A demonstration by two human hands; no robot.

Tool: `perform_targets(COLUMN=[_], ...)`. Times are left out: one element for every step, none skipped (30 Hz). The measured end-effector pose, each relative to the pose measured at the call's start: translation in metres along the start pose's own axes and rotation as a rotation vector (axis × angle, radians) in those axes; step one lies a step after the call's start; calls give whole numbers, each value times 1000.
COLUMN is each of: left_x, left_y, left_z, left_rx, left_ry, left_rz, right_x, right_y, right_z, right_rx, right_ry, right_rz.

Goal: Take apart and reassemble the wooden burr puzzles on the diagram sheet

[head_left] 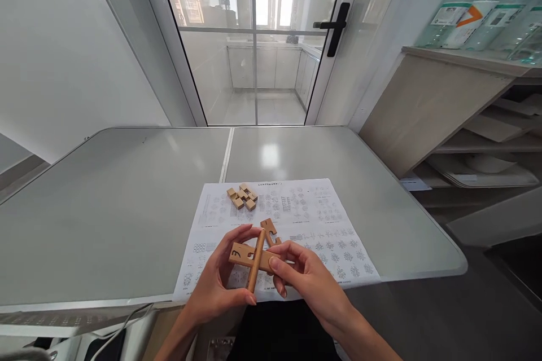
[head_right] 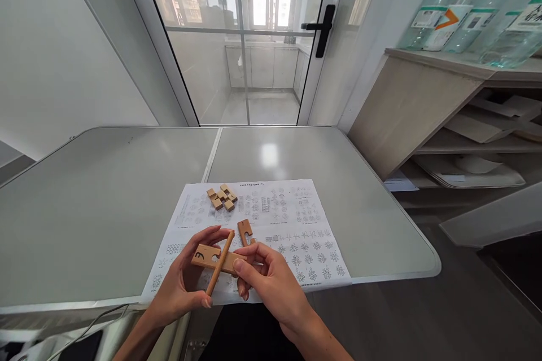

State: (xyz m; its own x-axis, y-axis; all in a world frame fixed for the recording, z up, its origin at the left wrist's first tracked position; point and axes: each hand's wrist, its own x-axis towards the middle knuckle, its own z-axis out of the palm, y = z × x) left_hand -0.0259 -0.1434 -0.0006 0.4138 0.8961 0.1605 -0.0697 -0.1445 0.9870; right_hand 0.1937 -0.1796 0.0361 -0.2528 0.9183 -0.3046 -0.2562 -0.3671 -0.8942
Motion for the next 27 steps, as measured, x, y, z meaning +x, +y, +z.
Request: perform_targets(left_x=[0,0,0,0,0,0,0,0,0,0,0,0,0,0,0,0,0,0,0,-1,-1,-1,-2,-3,-3,-4,-4], left_y=[1,2,3,3,4,4,4,5,4,4,4,4,4,4,4,5,5,5,5,5,5,5,4,2,1,0,-1], left_z=[0,0,0,0,0,1,1,1,2,3,3,4,4,4,5,5,5,5,5,5,4,4,4,3,3,2,1], left_rx=[14,28,41,51,59,65,71,79,89,98,104,106,102,95,87,81,76,74,75,79,86,95,104,112,117,119,120], left_ry=[0,-1,-3,-4,-3,0,2,2,2,-2,-6,-9,-9,-9,-9,-8,-9,-11,-13,-13,-13,-14,-14,-11,-7,-2,2], left_rz=[-4,-9,-14,-17,-18,-17,-17,-18,-20,-26,-31,-33,-34,-34,-32,-30,-28,-25,-21,-16,-12,-9,-7,-7,-7,-8,-8], right_x=[0,-1,-1,-2,-2,-3,-3,-4,-4,-4,-3,-3,-3,-2,-2,-1,-1,-1,-1,-1,-1,-1,-1,-1,-1,-1,-1], right_y=[-2,-3,-5,-6,-6,-6,-6,-5,-4,-3,-2,-1,0,1,2,2,2,2,2,2,1,1,0,0,-1,-2,-2], right_z=[0,0,0,0,0,0,0,1,2,4,5,6,7,8,9,9,9,8,7,6,6,5,5,5,5,6,7], right_rx=[-16,-32,-44,-52,-57,-60,-63,-65,-65,-63,-56,-46,-33,-20,-7,3,9,11,9,5,0,-4,-7,-10,-12,-13,-13], right_ry=[7,15,22,26,28,31,36,45,58,70,76,75,68,58,49,40,34,30,24,18,11,5,2,0,1,6,10], right_rz=[5,12,16,18,16,14,9,2,-5,-10,-13,-14,-13,-12,-13,-16,-21,-26,-31,-33,-32,-30,-27,-23,-20,-19,-20])
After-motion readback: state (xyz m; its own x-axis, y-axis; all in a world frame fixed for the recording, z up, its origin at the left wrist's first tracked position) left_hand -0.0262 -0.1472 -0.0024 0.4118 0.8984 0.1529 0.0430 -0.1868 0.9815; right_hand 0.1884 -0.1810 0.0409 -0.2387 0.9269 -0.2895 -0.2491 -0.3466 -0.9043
